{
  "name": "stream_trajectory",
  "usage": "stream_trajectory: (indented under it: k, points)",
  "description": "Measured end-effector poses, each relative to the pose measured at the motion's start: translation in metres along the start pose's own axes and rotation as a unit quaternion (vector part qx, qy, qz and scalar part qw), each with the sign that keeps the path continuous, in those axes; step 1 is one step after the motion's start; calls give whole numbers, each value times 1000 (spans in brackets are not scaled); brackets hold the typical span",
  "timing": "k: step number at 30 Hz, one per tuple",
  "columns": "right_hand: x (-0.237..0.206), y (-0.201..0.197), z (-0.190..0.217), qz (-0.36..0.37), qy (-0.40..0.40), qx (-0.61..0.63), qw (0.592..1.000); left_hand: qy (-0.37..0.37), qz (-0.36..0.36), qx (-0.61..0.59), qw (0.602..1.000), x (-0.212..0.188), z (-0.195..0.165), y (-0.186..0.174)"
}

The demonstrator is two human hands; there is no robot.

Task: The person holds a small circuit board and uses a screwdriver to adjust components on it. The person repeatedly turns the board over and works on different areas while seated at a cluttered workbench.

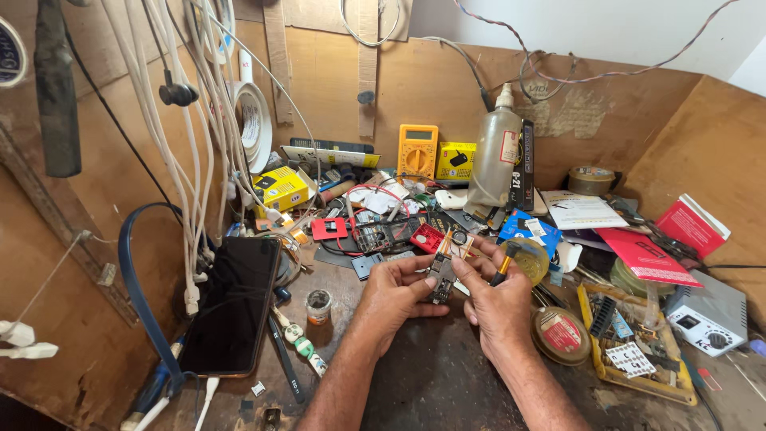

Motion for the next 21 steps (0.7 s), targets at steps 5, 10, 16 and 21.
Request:
stream_trajectory:
  k: [5,10,16,21]
  points:
    - [1,1,3,-3,-11,-2,1000,1,-6,-7,1000,4,2,-3]
    - [1,1,3,-1,-19,-6,1000,0,-4,-2,1000,4,3,-2]
    - [2,-2,-1,-7,-12,-8,1000,1,-7,10,1000,1,0,-1]
    - [2,-1,0,-11,-4,4,1000,20,-35,34,999,0,-6,1]
Point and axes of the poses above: each hand's wrist, its own x-axis towards the middle knuckle, its own y-axis out of the palm, z = x × y, the point moved 10 cm from there along x, towards the middle knuckle, and after that the axes turned 12 degrees about -y, right-handed, at the moved point
